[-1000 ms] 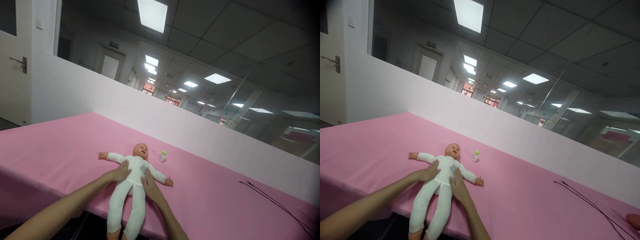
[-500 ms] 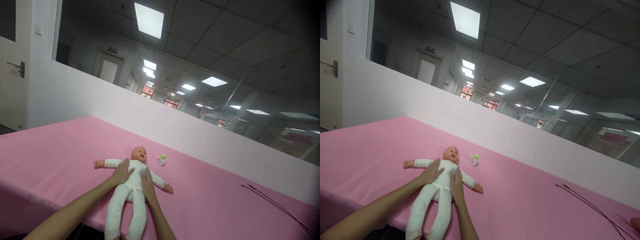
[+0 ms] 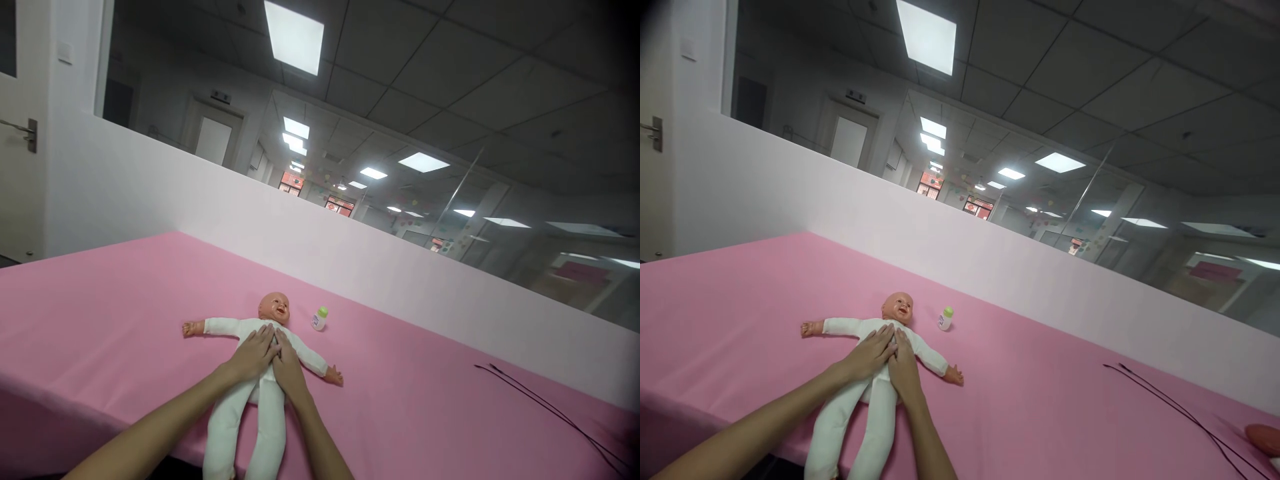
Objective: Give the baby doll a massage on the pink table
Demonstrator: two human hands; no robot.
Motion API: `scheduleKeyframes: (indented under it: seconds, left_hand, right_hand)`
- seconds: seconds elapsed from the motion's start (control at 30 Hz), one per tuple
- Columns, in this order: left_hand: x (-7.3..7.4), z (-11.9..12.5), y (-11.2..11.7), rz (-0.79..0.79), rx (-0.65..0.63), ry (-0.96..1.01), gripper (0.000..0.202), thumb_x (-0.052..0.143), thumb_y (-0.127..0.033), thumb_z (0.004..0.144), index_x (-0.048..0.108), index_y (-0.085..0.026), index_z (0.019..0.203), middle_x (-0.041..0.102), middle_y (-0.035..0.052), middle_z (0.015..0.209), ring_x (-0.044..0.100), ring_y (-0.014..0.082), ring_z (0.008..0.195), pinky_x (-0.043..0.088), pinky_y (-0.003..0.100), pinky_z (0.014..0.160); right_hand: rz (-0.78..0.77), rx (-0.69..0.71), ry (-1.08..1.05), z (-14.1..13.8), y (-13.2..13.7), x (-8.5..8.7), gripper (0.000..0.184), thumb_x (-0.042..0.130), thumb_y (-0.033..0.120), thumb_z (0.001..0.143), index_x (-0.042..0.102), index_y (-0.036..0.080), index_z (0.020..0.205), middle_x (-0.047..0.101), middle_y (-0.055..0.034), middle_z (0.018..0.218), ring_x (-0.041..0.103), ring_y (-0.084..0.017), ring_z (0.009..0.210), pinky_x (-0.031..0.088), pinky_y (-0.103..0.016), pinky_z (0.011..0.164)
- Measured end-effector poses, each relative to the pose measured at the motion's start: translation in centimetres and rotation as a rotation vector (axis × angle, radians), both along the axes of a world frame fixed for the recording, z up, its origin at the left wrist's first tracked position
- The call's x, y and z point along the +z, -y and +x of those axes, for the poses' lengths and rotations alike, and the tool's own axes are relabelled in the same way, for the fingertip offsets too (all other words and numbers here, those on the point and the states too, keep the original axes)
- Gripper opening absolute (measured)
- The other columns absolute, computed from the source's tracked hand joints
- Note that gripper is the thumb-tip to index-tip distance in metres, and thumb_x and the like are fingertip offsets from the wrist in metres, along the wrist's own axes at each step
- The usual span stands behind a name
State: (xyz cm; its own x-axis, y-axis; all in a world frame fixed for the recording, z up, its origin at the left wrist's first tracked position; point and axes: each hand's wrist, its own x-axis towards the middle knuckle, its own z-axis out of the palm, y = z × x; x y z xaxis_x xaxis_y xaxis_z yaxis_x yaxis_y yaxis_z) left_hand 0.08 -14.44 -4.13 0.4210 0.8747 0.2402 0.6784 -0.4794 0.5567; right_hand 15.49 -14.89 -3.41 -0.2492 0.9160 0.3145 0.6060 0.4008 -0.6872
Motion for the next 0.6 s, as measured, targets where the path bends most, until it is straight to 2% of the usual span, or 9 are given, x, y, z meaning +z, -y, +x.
scheduleKeyframes:
  seconds: [0.07,0.17,0.23,0.33,0.43,0.5,0.6]
  left_hand:
    - [-0.3,-0.3,-1.4,-0.008,0.081,0.005,0.075,0.023,-0.057,0.108,0.031,-0.011,0.166,0.018,0.017,0.174,0.012,0.0343,0.163,0.014,0.058,0.13]
    - [-1.4,-2.5,-2.7,-0.083,0.151,0.031,0.089,0.026,-0.067,0.105,0.021,-0.004,0.167,0.012,0.0203,0.174,0.008,0.0362,0.163,0.014,0.055,0.13]
    - [-2.2,-4.2,-2.4,-0.126,0.138,0.041,0.094,0.027,-0.069,0.103,0.017,0.0,0.167,0.009,0.0234,0.174,0.005,0.0371,0.162,0.014,0.055,0.13]
    - [-2.6,-5.8,-0.5,-0.228,0.03,0.018,0.097,0.027,-0.074,0.102,0.015,-0.004,0.168,0.002,0.0222,0.174,0.0,0.0371,0.162,0.014,0.056,0.13]
    - [-1.7,-5.1,1.5,-0.272,-0.107,-0.018,0.096,0.025,-0.075,0.102,0.01,-0.009,0.169,-0.004,0.0186,0.174,-0.005,0.0363,0.162,0.012,0.056,0.131]
    - [-0.7,-3.7,1.8,-0.221,-0.149,-0.007,0.088,0.021,-0.069,0.105,0.012,-0.01,0.169,0.0,0.018,0.175,-0.004,0.0348,0.162,0.011,0.057,0.13]
    - [0.3,-1.9,0.7,-0.132,-0.07,0.032,0.078,0.02,-0.06,0.108,0.022,-0.011,0.168,0.009,0.0167,0.175,0.003,0.0328,0.163,0.009,0.058,0.13]
  right_hand:
    - [-0.01,-0.105,-0.015,0.3,-1.2,-0.4,0.065,0.048,0.04,0.097,0.05,0.011,0.156,0.046,-0.0144,0.164,0.039,-0.028,0.155,0.024,-0.05,0.131]
    - [-0.067,-0.216,-0.06,1.6,-1.3,-1.3,0.075,0.045,0.055,0.1,0.044,0.008,0.159,0.04,-0.0162,0.167,0.035,-0.03,0.157,0.024,-0.051,0.13]
    - [-0.113,-0.215,-0.06,2.4,-0.3,-1.6,0.078,0.043,0.057,0.101,0.04,0.007,0.161,0.035,-0.0159,0.169,0.031,-0.03,0.159,0.021,-0.05,0.131]
    - [-0.155,-0.165,-0.029,2.8,2.2,-1.6,0.078,0.044,0.057,0.101,0.037,0.008,0.162,0.031,-0.0137,0.171,0.027,-0.03,0.16,0.021,-0.051,0.131]
    - [-0.098,-0.032,0.02,1.7,3.9,-0.9,0.07,0.047,0.05,0.102,0.043,0.014,0.161,0.036,-0.0105,0.169,0.031,-0.028,0.159,0.024,-0.049,0.131]
    - [-0.049,0.064,0.065,0.6,3.7,-0.3,0.064,0.047,0.04,0.101,0.045,0.015,0.16,0.039,-0.0091,0.168,0.033,-0.026,0.158,0.024,-0.047,0.131]
    - [-0.025,0.061,0.089,-0.3,1.8,0.3,0.065,0.046,0.036,0.099,0.045,0.012,0.159,0.042,-0.0107,0.167,0.033,-0.026,0.158,0.021,-0.046,0.132]
